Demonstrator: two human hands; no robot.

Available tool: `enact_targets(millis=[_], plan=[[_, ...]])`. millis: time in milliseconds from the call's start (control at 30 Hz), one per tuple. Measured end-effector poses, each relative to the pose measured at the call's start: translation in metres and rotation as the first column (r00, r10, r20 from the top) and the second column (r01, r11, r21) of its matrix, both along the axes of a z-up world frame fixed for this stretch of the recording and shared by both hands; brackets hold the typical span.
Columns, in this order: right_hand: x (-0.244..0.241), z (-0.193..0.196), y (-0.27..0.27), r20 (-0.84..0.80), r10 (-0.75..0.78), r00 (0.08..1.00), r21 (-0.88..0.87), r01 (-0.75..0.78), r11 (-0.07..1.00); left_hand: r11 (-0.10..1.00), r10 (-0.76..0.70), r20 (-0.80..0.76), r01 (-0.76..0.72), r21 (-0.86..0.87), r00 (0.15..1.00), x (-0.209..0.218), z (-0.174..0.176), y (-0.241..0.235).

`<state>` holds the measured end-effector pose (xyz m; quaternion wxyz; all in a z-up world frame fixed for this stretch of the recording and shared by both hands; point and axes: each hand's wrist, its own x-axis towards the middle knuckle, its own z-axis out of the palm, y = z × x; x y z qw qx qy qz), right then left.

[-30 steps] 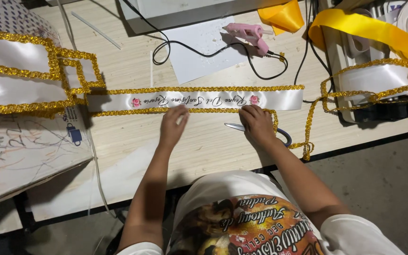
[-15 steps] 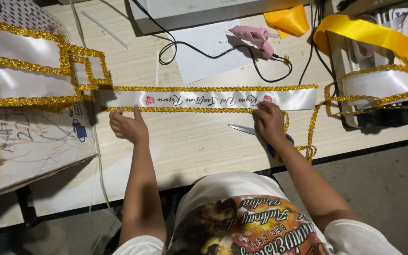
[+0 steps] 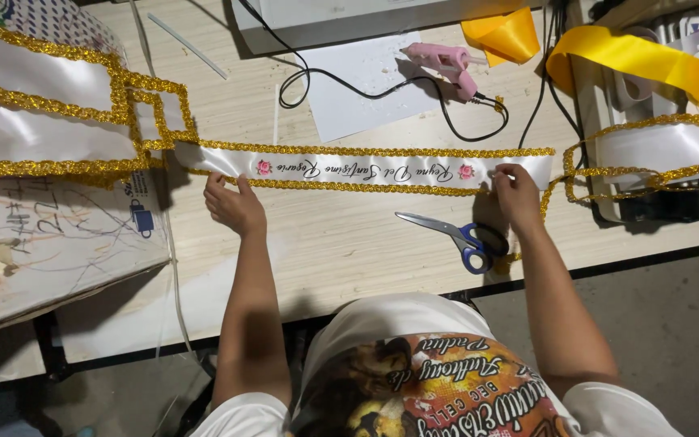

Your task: The recorder is using a glue gun to attach a decorative gold trim to a white ribbon sash.

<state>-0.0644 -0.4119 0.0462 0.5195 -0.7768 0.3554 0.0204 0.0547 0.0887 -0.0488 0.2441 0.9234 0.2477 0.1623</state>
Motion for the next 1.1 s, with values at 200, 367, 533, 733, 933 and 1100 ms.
enact_targets(millis=[200, 367, 533, 733, 933, 1100], plan=[[-0.004, -0.013, 0.027, 0.175, 0.429, 0.886, -0.564, -0.267, 0.782, 0.929, -0.014, 0.211, 0.090, -0.359, 0.977, 0.007, 0.036, -0.026], [-0.007, -0.020, 0.102, 0.150, 0.674, 0.724, -0.688, -0.413, 0.597, 0.933, 0.050, 0.128, 0.000, -0.360, 0.991, 0.023, 0.083, -0.037], [-0.005, 0.002, 0.141, 0.170, 0.686, 0.708, -0.710, -0.395, 0.583, 0.937, 0.113, 0.151, -0.054, -0.346, 0.982, 0.032, 0.086, -0.010], [-0.002, 0.001, 0.148, -0.058, 0.731, 0.680, -0.695, -0.553, 0.460, 0.929, 0.078, 0.250, 0.020, -0.370, 0.965, 0.016, 0.039, 0.013], [-0.006, -0.011, 0.147, -0.116, 0.728, 0.676, -0.717, -0.564, 0.410, 0.920, -0.369, 0.161, 0.335, 0.202, 0.916, -0.050, -0.001, -0.049], [-0.014, -0.034, 0.134, 0.084, 0.730, 0.678, -0.736, -0.452, 0.504, 0.233, -0.972, 0.026, 0.968, 0.091, 0.232, -0.084, 0.036, -0.158]])
